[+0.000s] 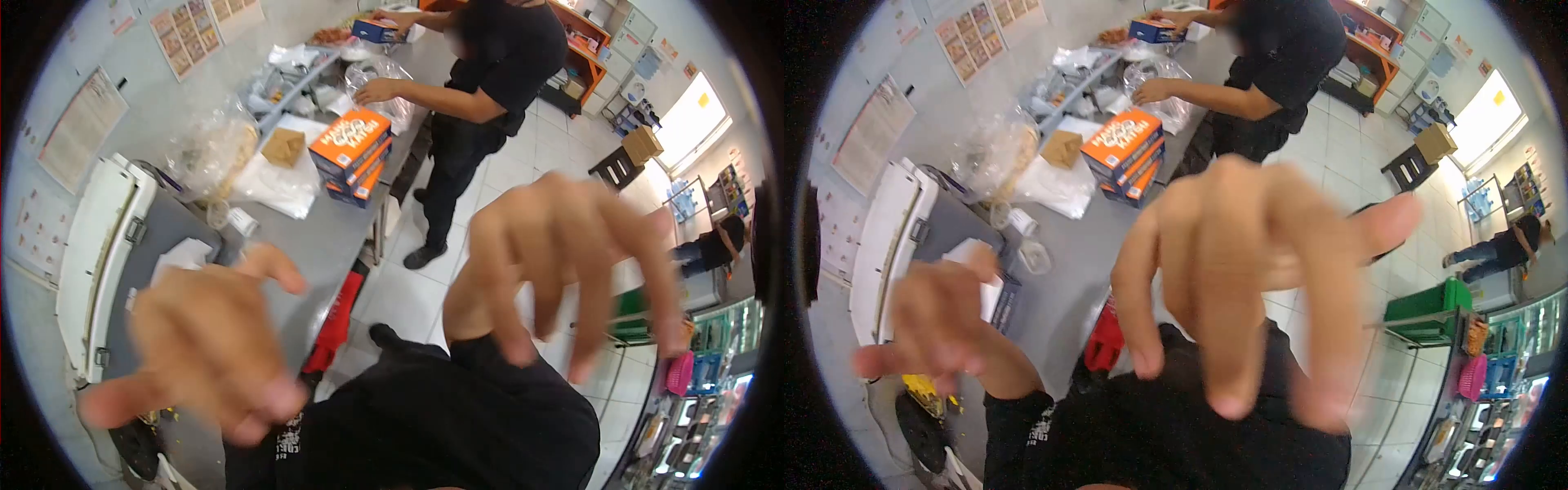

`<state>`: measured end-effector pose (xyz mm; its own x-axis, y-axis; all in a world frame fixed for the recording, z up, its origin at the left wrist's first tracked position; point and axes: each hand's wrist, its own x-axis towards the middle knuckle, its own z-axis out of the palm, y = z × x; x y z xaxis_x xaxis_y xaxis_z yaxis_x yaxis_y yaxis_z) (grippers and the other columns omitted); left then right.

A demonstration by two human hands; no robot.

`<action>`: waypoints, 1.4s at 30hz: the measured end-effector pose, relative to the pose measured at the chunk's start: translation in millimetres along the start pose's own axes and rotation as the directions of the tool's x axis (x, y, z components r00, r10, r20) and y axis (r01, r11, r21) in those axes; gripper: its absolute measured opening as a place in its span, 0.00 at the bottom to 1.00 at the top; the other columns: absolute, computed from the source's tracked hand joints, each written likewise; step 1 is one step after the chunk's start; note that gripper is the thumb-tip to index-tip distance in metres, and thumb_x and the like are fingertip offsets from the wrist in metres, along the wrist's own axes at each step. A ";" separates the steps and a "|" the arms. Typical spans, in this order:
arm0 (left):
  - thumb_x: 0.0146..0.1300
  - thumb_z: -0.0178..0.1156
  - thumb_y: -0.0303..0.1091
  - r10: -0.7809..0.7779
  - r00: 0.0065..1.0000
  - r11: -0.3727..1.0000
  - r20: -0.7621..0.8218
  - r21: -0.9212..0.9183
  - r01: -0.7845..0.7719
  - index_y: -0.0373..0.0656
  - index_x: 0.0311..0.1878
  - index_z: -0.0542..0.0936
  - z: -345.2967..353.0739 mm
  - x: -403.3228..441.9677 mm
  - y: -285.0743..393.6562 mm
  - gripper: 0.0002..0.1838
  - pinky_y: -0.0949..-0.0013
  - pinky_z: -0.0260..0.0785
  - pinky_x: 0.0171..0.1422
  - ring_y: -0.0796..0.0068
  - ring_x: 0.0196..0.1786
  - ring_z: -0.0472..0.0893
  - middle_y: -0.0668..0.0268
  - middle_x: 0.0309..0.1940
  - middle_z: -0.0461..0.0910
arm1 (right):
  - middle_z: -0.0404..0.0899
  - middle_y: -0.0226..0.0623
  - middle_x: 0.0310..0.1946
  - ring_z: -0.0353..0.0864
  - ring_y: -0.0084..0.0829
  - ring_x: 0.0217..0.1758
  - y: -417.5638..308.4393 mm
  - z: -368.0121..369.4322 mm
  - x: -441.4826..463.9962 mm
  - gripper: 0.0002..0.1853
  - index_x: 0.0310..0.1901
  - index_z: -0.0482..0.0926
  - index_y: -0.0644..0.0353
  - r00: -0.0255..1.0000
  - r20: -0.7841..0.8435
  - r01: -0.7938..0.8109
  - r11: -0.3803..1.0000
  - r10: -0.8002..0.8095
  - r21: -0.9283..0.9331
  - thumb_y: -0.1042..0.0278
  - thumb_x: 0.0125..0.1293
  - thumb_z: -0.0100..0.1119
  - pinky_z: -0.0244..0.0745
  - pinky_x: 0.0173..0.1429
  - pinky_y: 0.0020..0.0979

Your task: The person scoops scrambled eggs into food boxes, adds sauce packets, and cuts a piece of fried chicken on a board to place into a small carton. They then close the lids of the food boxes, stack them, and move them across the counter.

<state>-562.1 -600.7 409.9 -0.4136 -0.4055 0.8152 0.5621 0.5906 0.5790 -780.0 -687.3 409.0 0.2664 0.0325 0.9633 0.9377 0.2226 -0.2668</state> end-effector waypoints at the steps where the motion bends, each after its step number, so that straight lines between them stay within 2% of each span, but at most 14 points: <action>1: 0.59 0.37 0.76 -0.006 0.997 0.995 -0.081 0.102 0.014 0.39 0.27 0.84 3.6 -13.5 -5.8 0.45 0.49 0.60 0.57 0.64 0.30 0.80 0.53 0.30 0.83 | 0.82 0.43 0.24 0.79 0.33 0.19 3.6 -5.1 0.1 0.29 0.38 0.82 0.59 0.999 0.009 -0.045 0.999 0.045 0.014 0.42 0.71 0.36 0.80 0.36 0.45; 3: 0.54 0.48 0.75 -0.324 0.910 0.904 -0.260 0.197 0.379 0.35 0.29 0.82 8.5 -54.7 -23.7 0.42 0.62 0.67 0.50 0.63 0.35 0.80 0.51 0.34 0.82 | 0.80 0.46 0.21 0.78 0.36 0.17 34.3 16.0 -42.3 0.47 0.36 0.80 0.67 0.941 -0.323 -0.131 0.989 0.101 -0.071 0.22 0.60 0.27 0.77 0.34 0.43; 6: 0.67 0.48 0.56 -0.652 0.527 0.678 -0.546 -0.108 0.727 0.38 0.46 0.76 41.7 -139.2 -76.9 0.27 0.67 0.66 0.54 0.72 0.47 0.75 0.61 0.44 0.76 | 0.79 0.50 0.46 0.77 0.39 0.51 62.9 36.6 -123.6 0.30 0.50 0.76 0.69 0.545 -0.624 -0.729 0.685 0.561 -0.021 0.43 0.65 0.52 0.70 0.54 0.35; 10: 0.68 0.39 0.60 -0.779 0.208 0.626 -0.591 -0.712 0.317 0.45 0.58 0.67 98.8 -224.7 -156.7 0.29 0.61 0.58 0.67 0.67 0.62 0.67 0.63 0.57 0.68 | 0.68 0.49 0.59 0.63 0.45 0.66 123.9 101.0 -213.4 0.24 0.60 0.70 0.53 0.588 -0.754 -0.781 -0.038 0.292 -0.624 0.54 0.65 0.50 0.57 0.66 0.43; 15: 0.68 0.35 0.62 -0.685 0.674 0.361 -0.276 -0.932 -0.015 0.47 0.61 0.64 131.1 -333.9 -230.5 0.31 0.58 0.56 0.69 0.64 0.64 0.65 0.62 0.59 0.67 | 0.69 0.48 0.59 0.66 0.47 0.63 155.5 165.5 -276.2 0.24 0.60 0.70 0.53 0.509 -0.856 -0.840 -0.169 0.088 -0.516 0.56 0.63 0.51 0.56 0.66 0.47; 17: 0.68 0.34 0.62 -0.892 0.377 0.338 -0.250 -0.922 0.189 0.48 0.64 0.62 164.6 -312.2 -202.9 0.32 0.58 0.55 0.70 0.63 0.66 0.64 0.60 0.62 0.65 | 0.69 0.54 0.57 0.65 0.53 0.62 149.9 181.4 -306.2 0.31 0.61 0.69 0.57 0.445 -0.892 -0.866 -0.218 0.075 -0.450 0.41 0.66 0.41 0.55 0.63 0.50; 20: 0.68 0.33 0.62 -0.989 0.089 0.149 -0.122 -0.864 0.480 0.48 0.68 0.60 203.6 -293.6 -171.0 0.34 0.58 0.54 0.71 0.62 0.68 0.62 0.57 0.65 0.61 | 0.74 0.48 0.55 0.70 0.46 0.60 114.5 204.6 -355.5 0.20 0.53 0.76 0.58 0.319 -0.943 -0.878 -0.403 -0.091 -0.258 0.60 0.62 0.52 0.57 0.66 0.47; 24: 0.70 0.31 0.57 -0.996 0.084 0.082 -0.030 -0.664 0.743 0.47 0.67 0.62 232.1 -255.9 -160.4 0.31 0.64 0.69 0.56 0.66 0.51 0.79 0.56 0.54 0.76 | 0.81 0.46 0.44 0.79 0.47 0.44 48.6 240.3 -468.0 0.17 0.45 0.80 0.62 0.000 -0.952 -0.928 -0.355 -0.306 0.114 0.58 0.61 0.55 0.72 0.51 0.41; 26: 0.71 0.38 0.47 -0.958 0.285 0.245 0.022 -0.446 0.860 0.45 0.64 0.64 242.7 -216.5 -171.5 0.24 0.69 0.71 0.51 0.69 0.43 0.82 0.58 0.47 0.80 | 0.81 0.45 0.43 0.81 0.41 0.41 9.7 274.0 -514.6 0.19 0.46 0.79 0.63 -0.360 -0.920 -0.827 -0.403 -0.155 0.392 0.55 0.63 0.54 0.74 0.46 0.41; 29: 0.70 0.45 0.38 -0.885 0.456 0.443 0.099 -0.125 0.887 0.43 0.62 0.66 273.3 -164.4 -211.0 0.20 0.68 0.70 0.51 0.68 0.45 0.81 0.57 0.48 0.79 | 0.82 0.42 0.42 0.81 0.33 0.42 -37.3 295.2 -506.9 0.21 0.48 0.79 0.62 -0.495 -0.869 -0.869 0.002 -0.004 0.495 0.52 0.65 0.53 0.75 0.45 0.37; 32: 0.67 0.50 0.35 -0.739 0.667 0.672 0.096 0.187 0.717 0.41 0.59 0.69 318.7 -119.2 -275.7 0.19 0.63 0.69 0.52 0.62 0.47 0.80 0.55 0.48 0.78 | 0.77 0.40 0.49 0.78 0.31 0.48 -83.7 287.2 -460.6 0.23 0.58 0.71 0.61 -0.485 -0.875 -0.870 0.105 -0.010 0.481 0.53 0.68 0.48 0.74 0.52 0.35; 35: 0.62 0.54 0.37 -0.372 0.920 0.768 0.120 0.596 0.233 0.41 0.54 0.72 360.6 -139.9 -374.1 0.19 0.57 0.66 0.56 0.53 0.51 0.76 0.53 0.46 0.78 | 0.70 0.43 0.58 0.71 0.35 0.60 -114.4 266.9 -467.5 0.24 0.63 0.62 0.56 -0.127 -0.992 -0.565 0.821 0.014 0.084 0.55 0.70 0.46 0.69 0.61 0.38; 39: 0.59 0.57 0.36 -0.322 0.934 0.777 0.155 0.607 0.167 0.39 0.54 0.74 344.8 -156.8 -424.2 0.20 0.56 0.68 0.55 0.51 0.48 0.77 0.52 0.47 0.78 | 0.67 0.40 0.61 0.65 0.35 0.65 -120.0 243.3 -488.2 0.25 0.64 0.63 0.54 -0.116 -0.993 -0.196 0.980 0.016 0.039 0.48 0.73 0.34 0.57 0.70 0.41; 42: 0.63 0.53 0.39 -0.667 0.745 0.561 -0.014 0.648 0.515 0.41 0.53 0.73 303.6 -205.9 -461.7 0.18 0.58 0.66 0.57 0.54 0.52 0.76 0.52 0.48 0.78 | 0.67 0.39 0.60 0.64 0.34 0.65 -132.5 247.4 -446.5 0.28 0.65 0.62 0.52 -0.273 -0.934 -0.047 0.967 0.231 0.252 0.43 0.73 0.32 0.57 0.70 0.41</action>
<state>-953.9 -578.1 -30.2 -0.6729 -0.7059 0.2212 -0.3615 0.5746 0.7343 -1078.4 -490.2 21.3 0.3518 -0.8676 -0.3514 0.8376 0.4594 -0.2957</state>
